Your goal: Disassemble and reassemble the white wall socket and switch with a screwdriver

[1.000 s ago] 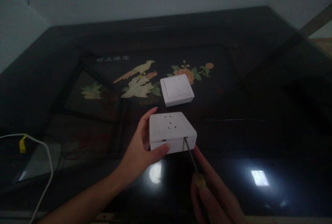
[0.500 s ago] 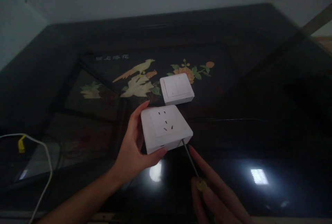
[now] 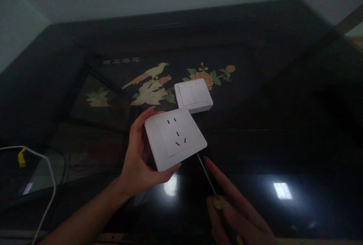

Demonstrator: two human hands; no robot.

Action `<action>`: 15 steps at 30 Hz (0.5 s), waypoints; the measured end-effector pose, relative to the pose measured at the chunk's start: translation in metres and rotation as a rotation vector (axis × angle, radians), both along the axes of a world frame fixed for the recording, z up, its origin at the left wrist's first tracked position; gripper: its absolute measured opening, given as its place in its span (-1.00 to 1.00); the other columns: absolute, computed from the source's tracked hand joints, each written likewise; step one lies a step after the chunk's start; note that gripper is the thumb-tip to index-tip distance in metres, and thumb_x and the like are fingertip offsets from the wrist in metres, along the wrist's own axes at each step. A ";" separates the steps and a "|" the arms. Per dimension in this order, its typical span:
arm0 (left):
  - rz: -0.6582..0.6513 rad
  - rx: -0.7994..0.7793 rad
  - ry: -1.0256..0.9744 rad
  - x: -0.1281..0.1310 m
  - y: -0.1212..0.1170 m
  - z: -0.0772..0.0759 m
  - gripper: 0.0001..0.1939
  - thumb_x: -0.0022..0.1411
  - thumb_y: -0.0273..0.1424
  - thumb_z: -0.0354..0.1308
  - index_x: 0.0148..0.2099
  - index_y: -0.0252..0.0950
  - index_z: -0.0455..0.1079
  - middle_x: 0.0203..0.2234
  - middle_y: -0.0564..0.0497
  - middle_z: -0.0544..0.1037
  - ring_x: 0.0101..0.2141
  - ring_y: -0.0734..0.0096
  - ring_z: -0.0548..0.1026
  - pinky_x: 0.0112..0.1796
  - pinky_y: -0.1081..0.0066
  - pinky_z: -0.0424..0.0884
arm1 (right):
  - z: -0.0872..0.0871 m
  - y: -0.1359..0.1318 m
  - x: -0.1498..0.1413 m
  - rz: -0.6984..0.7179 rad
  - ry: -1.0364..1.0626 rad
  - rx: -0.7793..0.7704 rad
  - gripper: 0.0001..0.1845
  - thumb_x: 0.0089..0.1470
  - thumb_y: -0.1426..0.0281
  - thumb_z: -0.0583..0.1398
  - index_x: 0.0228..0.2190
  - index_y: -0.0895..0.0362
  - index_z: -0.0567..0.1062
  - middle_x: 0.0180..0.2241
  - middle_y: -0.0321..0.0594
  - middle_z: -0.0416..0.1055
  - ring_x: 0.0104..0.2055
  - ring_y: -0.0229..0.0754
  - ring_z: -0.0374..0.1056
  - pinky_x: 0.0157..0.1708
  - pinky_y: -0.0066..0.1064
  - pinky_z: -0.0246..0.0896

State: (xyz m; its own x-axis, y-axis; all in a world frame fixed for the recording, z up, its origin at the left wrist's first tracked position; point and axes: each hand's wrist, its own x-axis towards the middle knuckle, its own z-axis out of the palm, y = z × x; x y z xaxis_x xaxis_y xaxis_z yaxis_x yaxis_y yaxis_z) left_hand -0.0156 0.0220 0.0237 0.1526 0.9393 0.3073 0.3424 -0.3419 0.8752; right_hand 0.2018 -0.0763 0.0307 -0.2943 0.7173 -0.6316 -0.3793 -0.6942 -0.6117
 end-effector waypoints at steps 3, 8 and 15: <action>-0.004 0.013 0.037 -0.001 0.002 0.001 0.01 -0.10 -0.38 0.46 0.35 -0.11 0.04 0.18 -0.12 0.30 0.17 0.02 0.34 0.19 0.08 0.25 | 0.001 0.000 -0.002 -0.026 0.048 -0.053 -0.30 0.03 0.06 0.32 0.20 -0.22 0.35 -0.65 -0.37 0.40 -0.62 -0.36 0.27 -0.51 -0.58 0.30; -0.016 -0.177 -0.007 0.001 0.001 0.001 -0.09 -0.05 -0.34 0.43 0.30 -0.14 0.07 0.10 -0.11 0.37 0.11 0.04 0.41 0.13 0.09 0.34 | 0.001 -0.003 -0.004 -0.086 0.061 -0.142 -0.22 0.03 0.07 0.33 0.25 -0.31 0.22 -0.57 -0.41 0.40 -0.58 -0.41 0.28 -0.55 -0.65 0.24; -0.200 -0.362 -0.006 0.014 -0.019 -0.005 0.04 -0.12 -0.36 0.47 0.33 -0.01 -0.01 0.19 -0.07 0.29 0.17 -0.02 0.34 0.20 0.00 0.24 | 0.004 0.004 -0.003 -0.106 -0.043 -0.165 -0.09 0.06 0.07 0.31 0.32 -0.33 0.01 -0.53 -0.40 0.40 -0.56 -0.34 0.35 -0.56 -0.58 0.32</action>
State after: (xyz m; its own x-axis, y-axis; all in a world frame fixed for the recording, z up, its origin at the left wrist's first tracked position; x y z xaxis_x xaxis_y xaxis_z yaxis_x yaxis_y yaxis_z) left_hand -0.0013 0.0033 0.0190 0.3423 0.9389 -0.0358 0.2951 -0.0713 0.9528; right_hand 0.1986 -0.0726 0.0352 -0.1926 0.6284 -0.7537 -0.4315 -0.7440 -0.5101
